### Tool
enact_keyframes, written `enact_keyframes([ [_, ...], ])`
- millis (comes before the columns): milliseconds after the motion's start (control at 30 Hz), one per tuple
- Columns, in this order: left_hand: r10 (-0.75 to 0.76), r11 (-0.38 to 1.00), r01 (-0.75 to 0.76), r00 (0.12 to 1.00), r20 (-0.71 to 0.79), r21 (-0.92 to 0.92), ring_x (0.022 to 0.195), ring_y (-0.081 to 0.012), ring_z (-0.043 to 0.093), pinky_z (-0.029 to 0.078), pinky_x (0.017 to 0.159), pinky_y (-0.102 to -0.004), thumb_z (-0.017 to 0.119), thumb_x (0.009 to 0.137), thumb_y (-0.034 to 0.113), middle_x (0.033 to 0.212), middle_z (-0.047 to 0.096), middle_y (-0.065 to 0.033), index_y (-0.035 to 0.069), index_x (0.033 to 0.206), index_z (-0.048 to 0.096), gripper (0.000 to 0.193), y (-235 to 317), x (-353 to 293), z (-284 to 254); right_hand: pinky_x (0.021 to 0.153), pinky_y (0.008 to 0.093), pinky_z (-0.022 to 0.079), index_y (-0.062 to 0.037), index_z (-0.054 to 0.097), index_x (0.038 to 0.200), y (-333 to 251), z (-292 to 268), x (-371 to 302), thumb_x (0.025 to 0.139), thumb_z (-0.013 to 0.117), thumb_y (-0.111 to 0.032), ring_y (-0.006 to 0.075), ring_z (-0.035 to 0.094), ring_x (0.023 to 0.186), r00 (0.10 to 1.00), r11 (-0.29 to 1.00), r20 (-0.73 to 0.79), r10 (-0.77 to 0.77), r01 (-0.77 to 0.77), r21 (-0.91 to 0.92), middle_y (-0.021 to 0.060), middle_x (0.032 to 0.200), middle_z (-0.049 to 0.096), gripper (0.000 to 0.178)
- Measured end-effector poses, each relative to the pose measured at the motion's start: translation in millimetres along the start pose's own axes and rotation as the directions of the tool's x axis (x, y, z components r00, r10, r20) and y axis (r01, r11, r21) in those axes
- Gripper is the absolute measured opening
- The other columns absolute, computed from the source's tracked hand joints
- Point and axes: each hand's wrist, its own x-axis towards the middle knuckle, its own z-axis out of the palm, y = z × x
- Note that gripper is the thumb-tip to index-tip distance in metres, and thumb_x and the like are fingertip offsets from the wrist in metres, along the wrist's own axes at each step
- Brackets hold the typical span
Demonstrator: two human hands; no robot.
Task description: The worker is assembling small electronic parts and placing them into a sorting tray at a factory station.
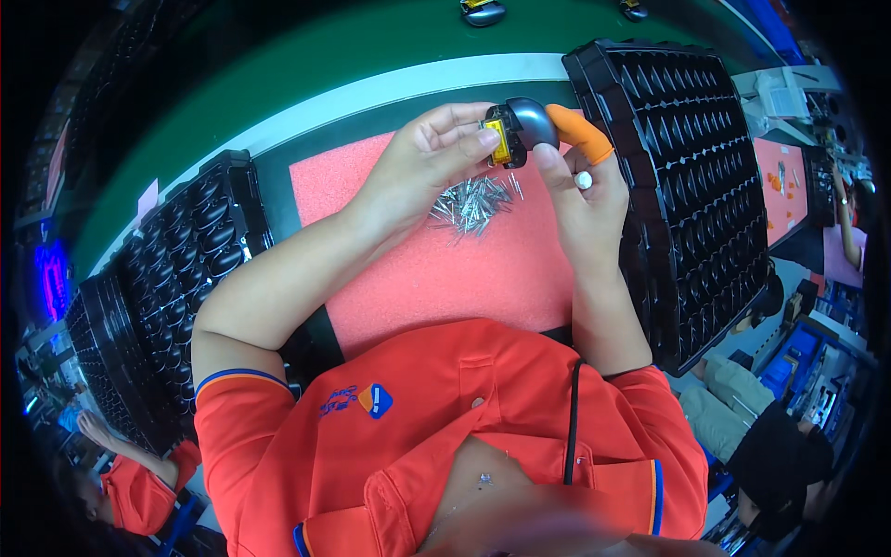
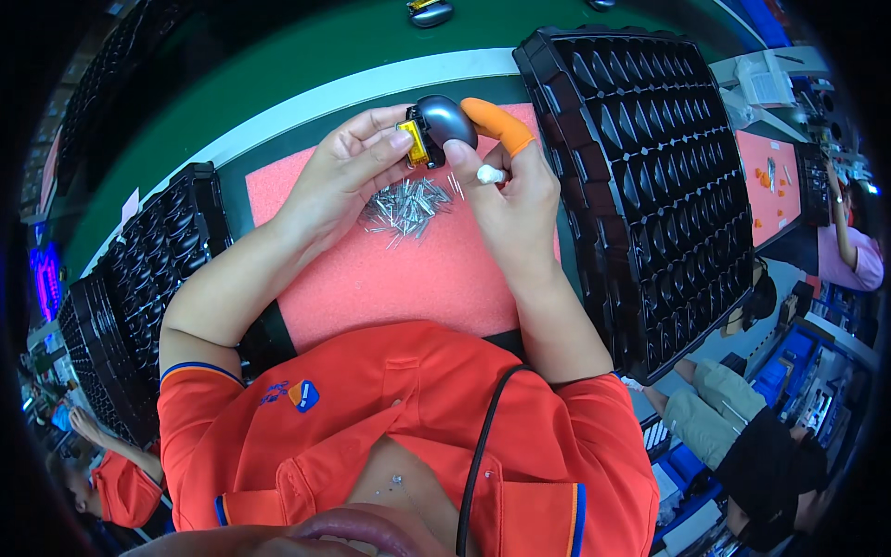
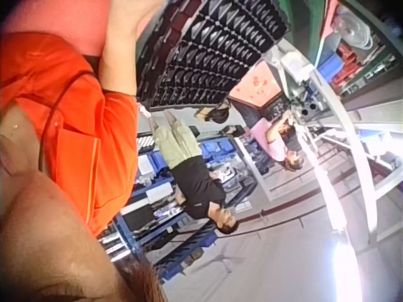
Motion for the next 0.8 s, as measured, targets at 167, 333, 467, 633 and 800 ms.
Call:
enact_keyframes([
  [167, -0.006, 1.000, 0.006, 1.000, 0.002, -0.008, 0.101, -0.0103, 0.059, 0.049, 0.090, -0.0254, 0.061, 0.091, 0.020, 0.112, 0.061, -0.0070, 0.002, 0.123, 0.051, 0.038, -1, 1, -1, 0.052, 0.0186, 0.031, -0.0049, 0.062, 0.116, 1, -2, 2, 0.082, 0.072, -0.023, 0.0037, 0.040, 0.057, 0.999, 0.999, 0.012, 0.043, -0.044, 0.003, -0.0033, 0.066, 0.046, 0.040],
  [333, -0.008, 1.000, 0.008, 1.000, 0.000, -0.006, 0.101, -0.0108, 0.060, 0.049, 0.090, -0.0259, 0.062, 0.091, 0.020, 0.112, 0.061, -0.0069, 0.003, 0.122, 0.052, 0.038, -2, 1, -2, 0.061, 0.0159, 0.033, -0.0014, 0.059, 0.116, -8, -3, 2, 0.083, 0.070, -0.013, 0.0021, 0.042, 0.067, 0.996, 0.997, 0.041, 0.078, -0.077, -0.009, -0.0032, 0.080, 0.054, 0.036],
  [467, 0.006, 1.000, -0.006, 1.000, -0.007, -0.014, 0.101, -0.0111, 0.060, 0.049, 0.090, -0.0267, 0.062, 0.090, 0.019, 0.111, 0.060, -0.0061, 0.004, 0.121, 0.052, 0.035, -3, 2, -2, 0.056, 0.0153, 0.030, -0.0019, 0.059, 0.114, -11, -2, 2, 0.081, 0.072, -0.010, 0.0005, 0.038, 0.062, 0.996, 0.996, 0.033, 0.085, -0.086, 0.025, -0.0056, 0.075, 0.050, 0.037],
  [633, 0.019, 1.000, -0.019, 1.000, -0.020, -0.004, 0.101, -0.0108, 0.059, 0.049, 0.090, -0.0266, 0.062, 0.090, 0.018, 0.111, 0.061, -0.0054, 0.005, 0.119, 0.053, 0.033, -5, 2, -3, 0.052, 0.0155, 0.026, -0.0029, 0.059, 0.112, -10, -3, 2, 0.077, 0.076, -0.009, 0.0001, 0.036, 0.057, 0.993, 0.993, 0.017, 0.119, -0.119, 0.003, -0.0075, 0.067, 0.045, 0.039],
  [800, 0.015, 1.000, -0.015, 1.000, -0.015, -0.021, 0.099, -0.0103, 0.060, 0.050, 0.089, -0.0265, 0.064, 0.089, 0.017, 0.109, 0.061, -0.0052, 0.005, 0.118, 0.054, 0.032, -4, 2, -3, 0.051, 0.0161, 0.025, -0.0035, 0.059, 0.110, -13, -3, 4, 0.075, 0.078, -0.013, -0.0001, 0.033, 0.055, 0.995, 0.993, -0.005, 0.098, -0.098, -0.073, -0.0080, 0.065, 0.041, 0.041],
])
